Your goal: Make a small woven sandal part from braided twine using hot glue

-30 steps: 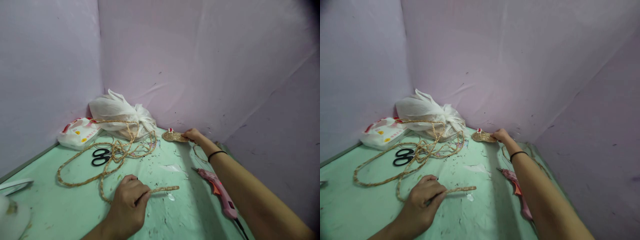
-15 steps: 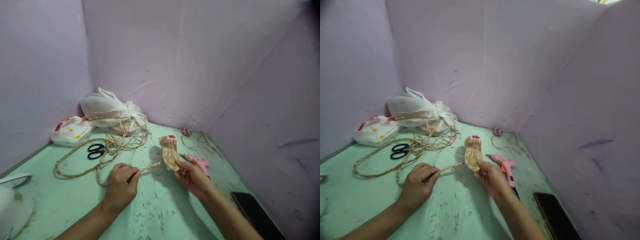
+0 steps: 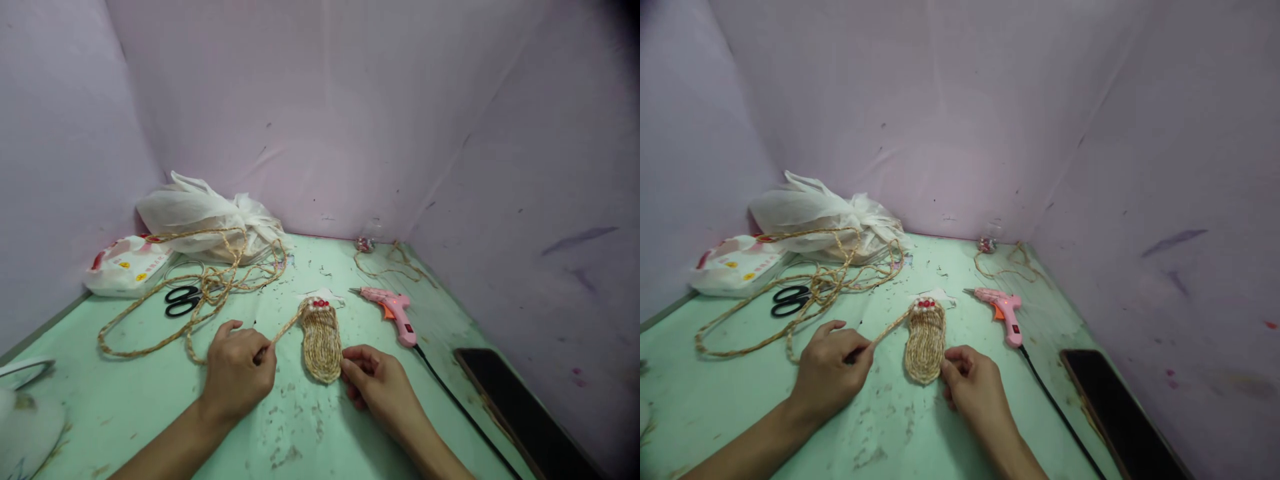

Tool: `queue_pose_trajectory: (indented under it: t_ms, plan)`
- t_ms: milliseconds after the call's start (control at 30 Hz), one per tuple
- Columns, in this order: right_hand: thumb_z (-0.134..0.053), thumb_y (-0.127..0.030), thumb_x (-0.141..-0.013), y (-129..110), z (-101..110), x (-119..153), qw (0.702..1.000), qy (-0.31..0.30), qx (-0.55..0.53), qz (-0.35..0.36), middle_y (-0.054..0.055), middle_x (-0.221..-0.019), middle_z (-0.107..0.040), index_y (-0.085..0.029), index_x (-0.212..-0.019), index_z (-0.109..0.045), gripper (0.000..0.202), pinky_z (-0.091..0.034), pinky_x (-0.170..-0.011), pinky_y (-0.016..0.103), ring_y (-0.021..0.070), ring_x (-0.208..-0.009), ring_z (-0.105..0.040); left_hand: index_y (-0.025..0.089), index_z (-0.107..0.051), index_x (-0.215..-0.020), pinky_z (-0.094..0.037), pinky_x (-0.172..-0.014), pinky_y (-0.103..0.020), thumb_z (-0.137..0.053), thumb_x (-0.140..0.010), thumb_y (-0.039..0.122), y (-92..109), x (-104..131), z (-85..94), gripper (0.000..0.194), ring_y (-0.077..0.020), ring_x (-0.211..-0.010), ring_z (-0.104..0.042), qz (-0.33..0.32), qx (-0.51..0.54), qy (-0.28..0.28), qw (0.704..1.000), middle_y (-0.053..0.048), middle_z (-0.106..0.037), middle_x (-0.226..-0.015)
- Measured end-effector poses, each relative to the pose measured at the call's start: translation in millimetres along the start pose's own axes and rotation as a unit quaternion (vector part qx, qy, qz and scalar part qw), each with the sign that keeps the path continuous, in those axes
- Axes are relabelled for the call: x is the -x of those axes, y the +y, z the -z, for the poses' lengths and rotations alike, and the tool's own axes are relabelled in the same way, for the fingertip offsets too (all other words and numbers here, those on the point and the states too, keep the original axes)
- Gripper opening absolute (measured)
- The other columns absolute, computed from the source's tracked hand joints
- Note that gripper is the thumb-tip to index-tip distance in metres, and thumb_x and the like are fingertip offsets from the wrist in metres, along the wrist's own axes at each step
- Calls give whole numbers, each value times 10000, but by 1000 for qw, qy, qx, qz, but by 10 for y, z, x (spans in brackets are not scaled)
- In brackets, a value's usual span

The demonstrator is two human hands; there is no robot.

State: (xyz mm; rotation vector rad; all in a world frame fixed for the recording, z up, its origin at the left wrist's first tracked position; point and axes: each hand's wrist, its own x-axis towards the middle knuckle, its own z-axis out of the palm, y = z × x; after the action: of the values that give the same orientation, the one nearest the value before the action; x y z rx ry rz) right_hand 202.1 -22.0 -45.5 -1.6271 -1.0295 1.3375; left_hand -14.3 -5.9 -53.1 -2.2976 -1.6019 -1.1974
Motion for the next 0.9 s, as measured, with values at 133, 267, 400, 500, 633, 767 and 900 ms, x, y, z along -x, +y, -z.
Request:
queue_pose_trajectory:
  t_ms: [133, 267, 400, 500, 633, 767, 900]
  plan:
    - [-595, -340, -627, 34, 6, 4, 999, -12, 31, -4, -55, -510, -532, -142, -779, -580, 250, -329, -307, 179, 75, -347, -462, 164, -452, -434, -424, -797, -388, -505, -741, 176, 83, -11, 2, 312, -79, -407, -407, -16, -18, -11, 1000, 43, -464, -425]
    - [-578, -365, -639, 17, 6, 9, 999, -3, 54, 0, -51, -525, -523, -150, -793, -579, 264, -313, -310, 190, 75, -338, -443, 160, -428, -437, -424, -793, -376, -489, -733, 154, 109, -17, -6, 303, -74, -414, -390, -26, -19, -15, 999, 49, -436, -420]
    - [-564, -391, -666, 38, 3, 14, 997, -7, 76, 3, -49, -528, -508, -156, -825, -577, 284, -314, -331, 208, 88, -354, -445, 159, -413, -441, -426, -789, -369, -487, -729, 153, 97, 0, -2, 297, -72, -420, -379, -21, -20, -22, 999, 49, -435, -428]
    - [-591, -392, -672, 67, 15, 25, 994, -9, 105, 34, -43, -523, -510, -157, -831, -580, 284, -324, -378, 223, 99, -399, -447, 159, -411, -444, -427, -791, -368, -493, -725, 154, 91, 14, -2, 292, -71, -424, -377, -14, -21, -31, 999, 49, -436, -432]
    - [-643, -345, -654, 84, 33, 43, 984, -9, 158, 80, -25, -568, -557, -157, -868, -593, 290, -382, -499, 245, 122, -510, -488, 158, -413, -443, -427, -794, -367, -507, -714, 153, 89, 11, -8, 287, -70, -424, -376, -10, -26, -34, 999, 51, -437, -432]
    - [-656, -341, -655, 81, 36, 55, 977, -7, 195, 79, -18, -582, -575, -156, -891, -595, 306, -386, -526, 257, 137, -535, -500, 163, -408, -429, -439, -758, -355, -513, -694, 144, 116, -3, 22, 286, -72, -408, -355, -5, -41, 4, 999, 55, -397, -406]
    - [-650, -333, -677, 68, 29, 68, 973, -3, 213, 94, -21, -580, -573, -156, -907, -605, 294, -383, -529, 253, 138, -536, -506, 161, -416, -433, -446, -740, -357, -524, -687, 116, 258, 49, 103, 280, -73, -413, -339, -35, -37, 30, 998, 53, -375, -416]
